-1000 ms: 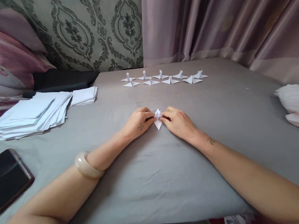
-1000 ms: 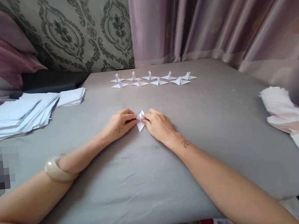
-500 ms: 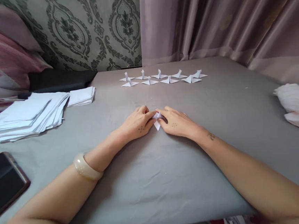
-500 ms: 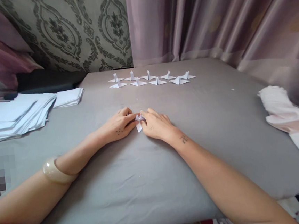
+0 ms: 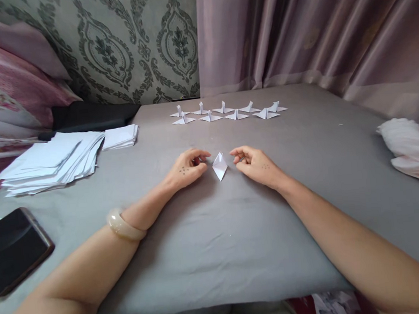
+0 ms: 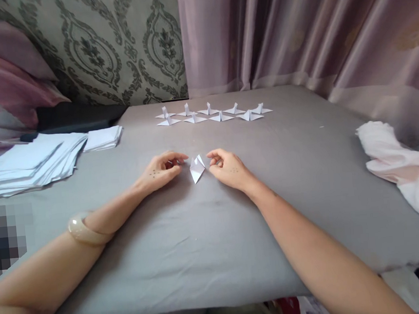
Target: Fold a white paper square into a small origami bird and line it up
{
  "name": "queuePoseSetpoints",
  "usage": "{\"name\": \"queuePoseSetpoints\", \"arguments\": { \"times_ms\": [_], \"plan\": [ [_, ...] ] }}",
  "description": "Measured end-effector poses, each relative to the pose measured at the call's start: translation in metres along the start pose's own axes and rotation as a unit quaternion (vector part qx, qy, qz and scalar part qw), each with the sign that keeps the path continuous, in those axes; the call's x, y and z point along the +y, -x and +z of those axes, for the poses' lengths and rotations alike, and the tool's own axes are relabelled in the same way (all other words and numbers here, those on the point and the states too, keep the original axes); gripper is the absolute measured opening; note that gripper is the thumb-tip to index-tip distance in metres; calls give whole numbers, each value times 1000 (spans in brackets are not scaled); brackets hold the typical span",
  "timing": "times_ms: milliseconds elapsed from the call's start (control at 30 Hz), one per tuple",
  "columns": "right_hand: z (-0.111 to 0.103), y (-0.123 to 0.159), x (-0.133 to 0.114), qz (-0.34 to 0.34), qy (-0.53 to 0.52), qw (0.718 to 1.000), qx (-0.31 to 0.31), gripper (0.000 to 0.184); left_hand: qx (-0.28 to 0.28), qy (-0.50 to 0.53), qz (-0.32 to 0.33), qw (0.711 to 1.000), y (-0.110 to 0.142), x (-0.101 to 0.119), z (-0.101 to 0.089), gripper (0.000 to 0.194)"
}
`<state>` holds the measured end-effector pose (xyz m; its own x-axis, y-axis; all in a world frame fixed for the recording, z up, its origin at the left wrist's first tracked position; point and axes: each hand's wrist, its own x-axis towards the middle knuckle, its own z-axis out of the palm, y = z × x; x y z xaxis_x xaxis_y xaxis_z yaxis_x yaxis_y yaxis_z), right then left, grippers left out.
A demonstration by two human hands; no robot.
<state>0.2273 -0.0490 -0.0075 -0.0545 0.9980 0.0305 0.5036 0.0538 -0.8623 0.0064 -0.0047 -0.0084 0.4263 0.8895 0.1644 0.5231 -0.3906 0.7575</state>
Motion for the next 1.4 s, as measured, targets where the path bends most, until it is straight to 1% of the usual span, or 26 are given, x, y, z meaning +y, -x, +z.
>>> {"name": "queuePoseSetpoints", "arguments": {
  "times_ms": [100,167,300,467,567,767,900,1067,1267,1400],
  "plan": [
    [0,-1,0,26,-62,997,43,29,42,56,-21,997,0,3,-3,39],
    [2,-1,-2,36,-82,994,56,26,50,82,-21,995,1,6,-3,39],
    [4,-1,-2,49,-101,992,55,21,35,106,-10,994,2,10,-1,38],
    [8,-3,2,13,-93,994,48,17,3,144,-4,990,-1,13,8,40],
    [9,-4,2,2,-75,996,44,15,-14,166,1,986,-4,16,15,41],
    [10,-2,-2,-7,-48,998,41,13,-38,201,-59,977,-8,20,25,35],
    [10,-1,-5,-23,-44,998,42,10,-30,238,-58,969,-8,20,28,23],
    [14,-2,-6,-38,-27,998,45,14,-15,235,-73,969,-7,22,28,19],
    [18,-5,-4,-45,-6,998,47,16,-5,206,-62,977,-5,22,29,17],
    [18,-4,-6,-47,-5,998,52,15,-7,197,-60,979,-6,21,29,16]
  ]
}}
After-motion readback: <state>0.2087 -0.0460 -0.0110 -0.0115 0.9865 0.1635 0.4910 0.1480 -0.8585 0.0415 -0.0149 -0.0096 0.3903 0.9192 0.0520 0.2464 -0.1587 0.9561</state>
